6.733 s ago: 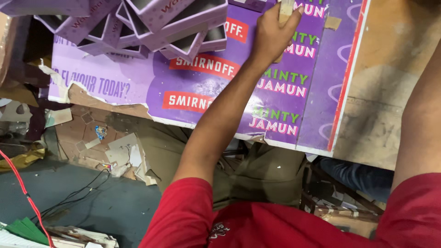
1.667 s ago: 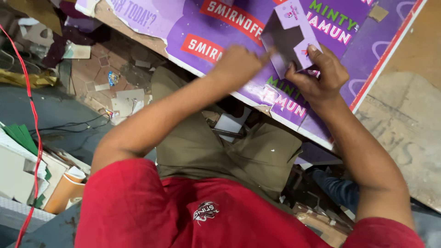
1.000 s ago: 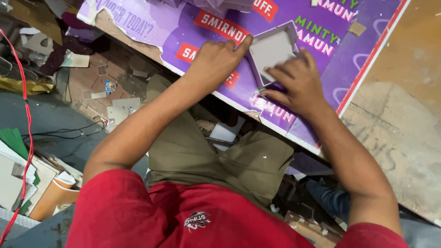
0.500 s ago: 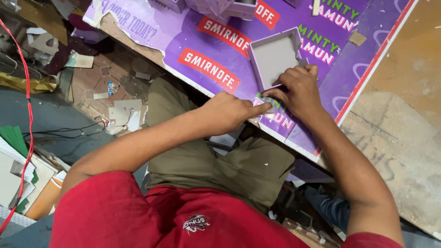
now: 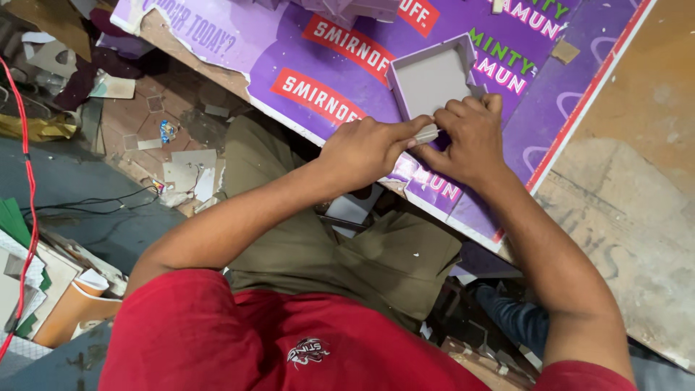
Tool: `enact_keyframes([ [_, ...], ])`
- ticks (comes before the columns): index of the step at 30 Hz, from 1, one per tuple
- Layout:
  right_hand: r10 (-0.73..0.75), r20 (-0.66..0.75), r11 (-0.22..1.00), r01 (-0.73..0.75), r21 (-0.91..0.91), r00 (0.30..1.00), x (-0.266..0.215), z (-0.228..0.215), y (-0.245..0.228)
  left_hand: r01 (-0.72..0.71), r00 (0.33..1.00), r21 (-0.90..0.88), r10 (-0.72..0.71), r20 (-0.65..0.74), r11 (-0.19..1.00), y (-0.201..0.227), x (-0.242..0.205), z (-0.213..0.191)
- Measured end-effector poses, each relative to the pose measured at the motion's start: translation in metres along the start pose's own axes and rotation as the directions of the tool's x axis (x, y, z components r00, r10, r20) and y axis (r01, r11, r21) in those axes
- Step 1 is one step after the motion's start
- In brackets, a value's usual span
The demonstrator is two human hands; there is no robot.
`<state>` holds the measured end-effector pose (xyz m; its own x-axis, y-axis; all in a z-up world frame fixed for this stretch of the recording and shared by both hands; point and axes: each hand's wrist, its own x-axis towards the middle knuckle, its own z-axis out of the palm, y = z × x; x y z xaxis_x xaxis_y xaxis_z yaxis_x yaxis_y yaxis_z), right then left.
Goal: The person assembles small purple cardboard boxes by folding flaps and securing them with a wooden stick. They repeatedly pick up flat pieces, fold them into box shapes, and place the finished boxes on the table.
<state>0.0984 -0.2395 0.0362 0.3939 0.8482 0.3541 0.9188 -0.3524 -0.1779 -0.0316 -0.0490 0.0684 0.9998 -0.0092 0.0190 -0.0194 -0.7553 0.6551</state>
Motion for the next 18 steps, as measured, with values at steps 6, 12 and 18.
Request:
enact_keyframes([
  [6,-0.006,-0.005,1.0,0.006,0.023,1.0,0.0,-0.002,-0.001,0.055,0.998,-0.334,-0.038,0.059,0.941,-0.011,0.005,-0.009],
  [12,-0.026,0.002,0.999,0.026,-0.025,1.0,-0.003,0.002,0.003,0.067,0.996,-0.175,-0.056,0.068,0.982,-0.008,0.0,-0.001],
  [18,-0.02,0.009,1.0,0.021,-0.023,1.0,-0.002,0.001,0.001,-0.098,0.958,0.452,0.207,-0.198,0.887,-0.028,0.021,-0.025],
])
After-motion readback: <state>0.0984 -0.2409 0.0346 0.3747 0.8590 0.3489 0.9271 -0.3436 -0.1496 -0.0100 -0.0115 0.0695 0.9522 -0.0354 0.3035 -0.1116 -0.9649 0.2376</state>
